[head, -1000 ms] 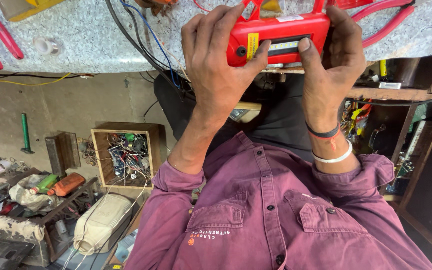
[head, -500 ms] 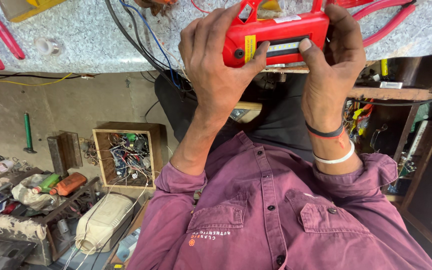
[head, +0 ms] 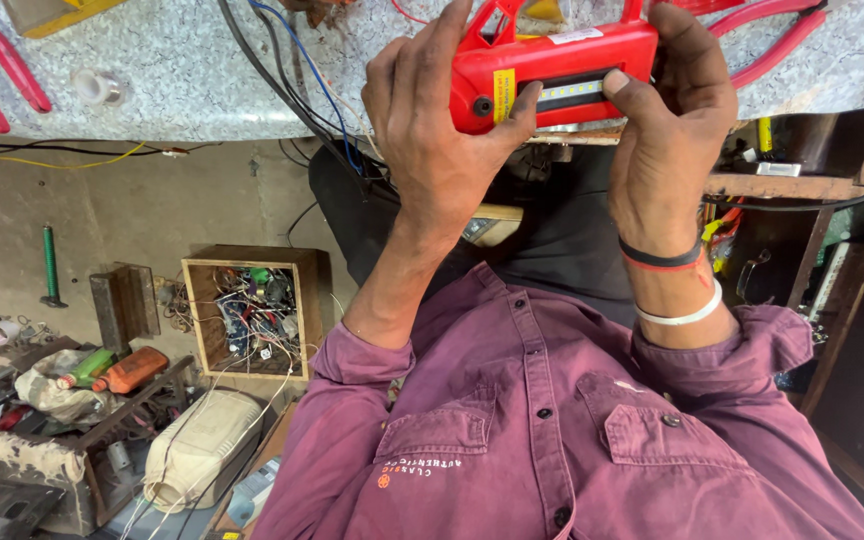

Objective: The person assembles a red handheld device by inserting a battery and an LED strip into the casing. They then open a glue tube, apply adhesive to the device, and press the components into place. Finally, they retrieve a water bottle from a shelf.

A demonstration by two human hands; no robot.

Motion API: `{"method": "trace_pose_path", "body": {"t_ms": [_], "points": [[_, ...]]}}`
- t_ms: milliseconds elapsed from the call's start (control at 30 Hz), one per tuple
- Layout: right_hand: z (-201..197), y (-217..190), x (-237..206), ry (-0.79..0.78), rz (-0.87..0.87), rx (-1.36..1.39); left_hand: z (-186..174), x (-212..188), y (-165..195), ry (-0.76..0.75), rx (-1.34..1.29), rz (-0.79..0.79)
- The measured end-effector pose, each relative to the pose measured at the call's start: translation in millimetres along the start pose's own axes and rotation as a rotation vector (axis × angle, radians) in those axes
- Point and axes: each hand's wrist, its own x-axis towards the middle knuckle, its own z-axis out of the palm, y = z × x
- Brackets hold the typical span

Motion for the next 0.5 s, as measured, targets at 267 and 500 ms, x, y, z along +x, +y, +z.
{"method": "trace_pose_path", "body": {"t_ms": [267,500], "points": [[13,-21,-2,-0.030,-0.003,-0.180,0,-1,0,-0.007,0.011,0.002],[18,-42,9,-0.124,0.010,-0.377,-4,-2,1,-0.026,-0.004,0.002]]}}
